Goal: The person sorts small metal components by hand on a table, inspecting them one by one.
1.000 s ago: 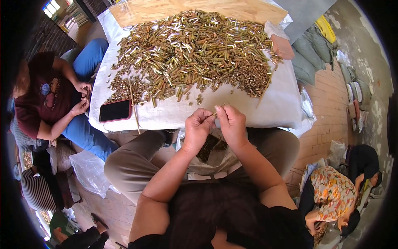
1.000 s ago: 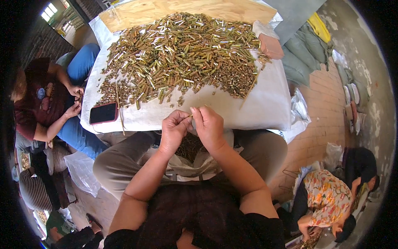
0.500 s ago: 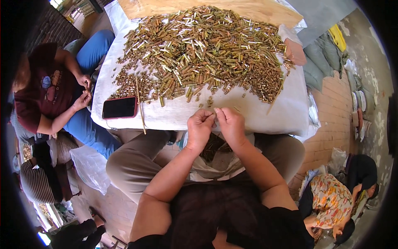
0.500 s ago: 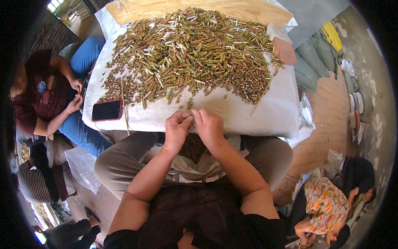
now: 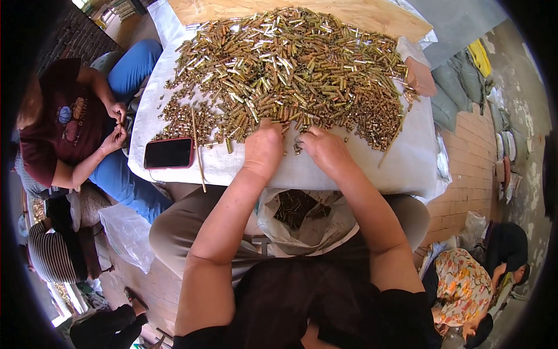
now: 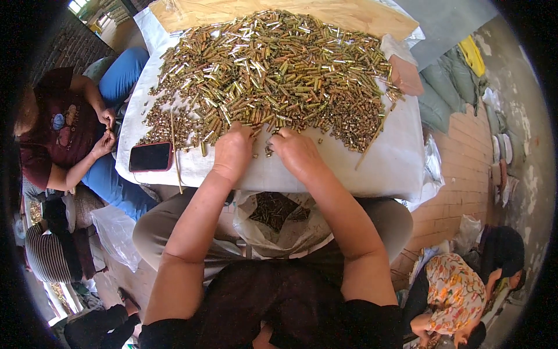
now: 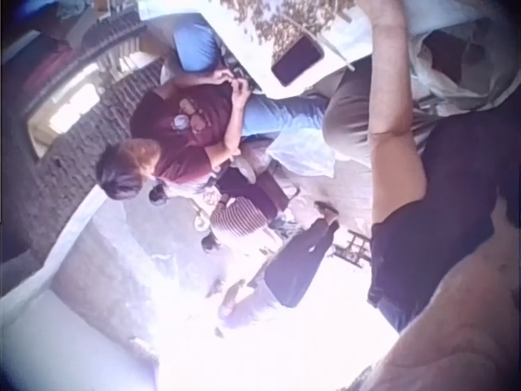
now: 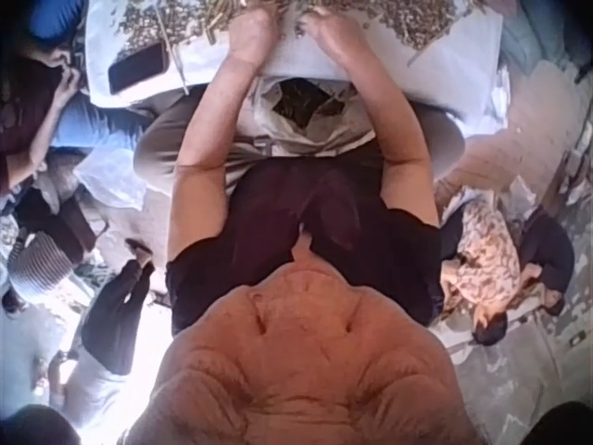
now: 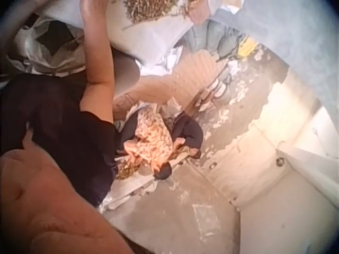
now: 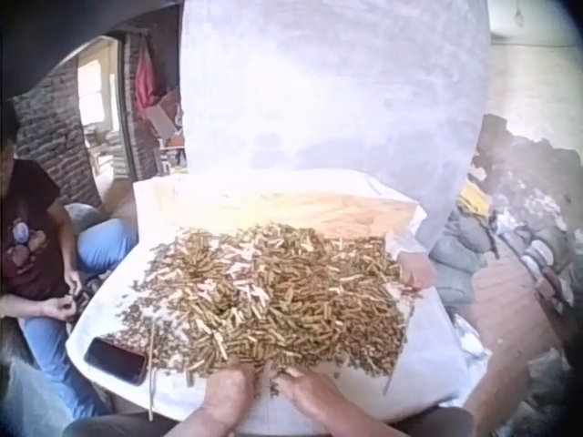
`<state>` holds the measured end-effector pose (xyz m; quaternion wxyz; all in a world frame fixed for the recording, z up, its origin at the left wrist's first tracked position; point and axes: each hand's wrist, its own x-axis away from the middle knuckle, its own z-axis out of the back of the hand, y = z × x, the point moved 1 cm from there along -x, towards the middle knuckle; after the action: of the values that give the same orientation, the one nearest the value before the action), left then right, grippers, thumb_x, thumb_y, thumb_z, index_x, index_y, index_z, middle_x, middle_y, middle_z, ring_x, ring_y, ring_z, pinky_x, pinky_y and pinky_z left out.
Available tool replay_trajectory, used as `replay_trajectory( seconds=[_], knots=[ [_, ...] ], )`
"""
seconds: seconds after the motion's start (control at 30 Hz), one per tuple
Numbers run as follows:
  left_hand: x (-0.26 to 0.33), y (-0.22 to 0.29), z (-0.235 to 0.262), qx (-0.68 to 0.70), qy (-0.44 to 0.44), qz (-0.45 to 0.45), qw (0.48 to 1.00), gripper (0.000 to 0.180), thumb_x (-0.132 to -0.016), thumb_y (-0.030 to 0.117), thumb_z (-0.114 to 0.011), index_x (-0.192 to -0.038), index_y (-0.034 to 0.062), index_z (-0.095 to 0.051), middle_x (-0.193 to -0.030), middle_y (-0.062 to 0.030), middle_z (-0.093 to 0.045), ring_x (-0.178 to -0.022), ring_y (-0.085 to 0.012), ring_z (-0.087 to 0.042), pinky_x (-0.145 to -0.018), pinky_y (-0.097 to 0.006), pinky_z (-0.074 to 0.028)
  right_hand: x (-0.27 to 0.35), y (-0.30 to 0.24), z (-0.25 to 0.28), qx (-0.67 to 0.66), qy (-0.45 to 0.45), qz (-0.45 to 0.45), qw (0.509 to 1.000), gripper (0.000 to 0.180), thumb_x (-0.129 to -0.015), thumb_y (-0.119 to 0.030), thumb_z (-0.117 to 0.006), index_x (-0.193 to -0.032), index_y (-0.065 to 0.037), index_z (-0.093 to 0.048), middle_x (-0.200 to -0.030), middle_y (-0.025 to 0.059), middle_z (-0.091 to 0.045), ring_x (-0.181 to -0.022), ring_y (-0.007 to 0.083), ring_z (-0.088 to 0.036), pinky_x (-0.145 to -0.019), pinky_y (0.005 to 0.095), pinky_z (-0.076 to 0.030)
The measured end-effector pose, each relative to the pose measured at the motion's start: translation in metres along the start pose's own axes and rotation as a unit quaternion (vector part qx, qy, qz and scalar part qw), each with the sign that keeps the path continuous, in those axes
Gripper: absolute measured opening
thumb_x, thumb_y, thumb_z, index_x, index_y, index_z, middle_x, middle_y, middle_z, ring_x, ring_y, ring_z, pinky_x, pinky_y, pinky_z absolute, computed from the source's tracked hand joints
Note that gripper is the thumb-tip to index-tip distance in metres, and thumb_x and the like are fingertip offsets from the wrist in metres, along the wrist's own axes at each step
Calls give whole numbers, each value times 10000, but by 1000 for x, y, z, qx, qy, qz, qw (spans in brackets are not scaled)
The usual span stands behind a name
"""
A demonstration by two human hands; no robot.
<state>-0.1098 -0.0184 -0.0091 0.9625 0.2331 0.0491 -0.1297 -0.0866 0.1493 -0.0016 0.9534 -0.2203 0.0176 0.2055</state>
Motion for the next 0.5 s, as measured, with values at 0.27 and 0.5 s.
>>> replay_trajectory(
  seconds=[0.27,0.5],
  knots=[
    [12,0,9,155,44,3,987,132,-730,69,-658,-812,14,-571,-812,-152,-587,-716,-302,-598,-659,-363,-474,14,4,2,8,27,-49,998,137,-802,-145,-611,-901,-51,-601,-901,125,-598,-763,327,-593,-652,401,-479],
    [49,24,8,490,-68,74,866,56,-857,23,-565,-879,12,-515,-739,-50,-596,-632,-102,-517,-575,-251,-419,15,11,4,-15,33,-143,989,201,-765,-179,-657,-824,0,-589,-797,171,-610,-728,330,-599,-638,396,-477]
  ],
)
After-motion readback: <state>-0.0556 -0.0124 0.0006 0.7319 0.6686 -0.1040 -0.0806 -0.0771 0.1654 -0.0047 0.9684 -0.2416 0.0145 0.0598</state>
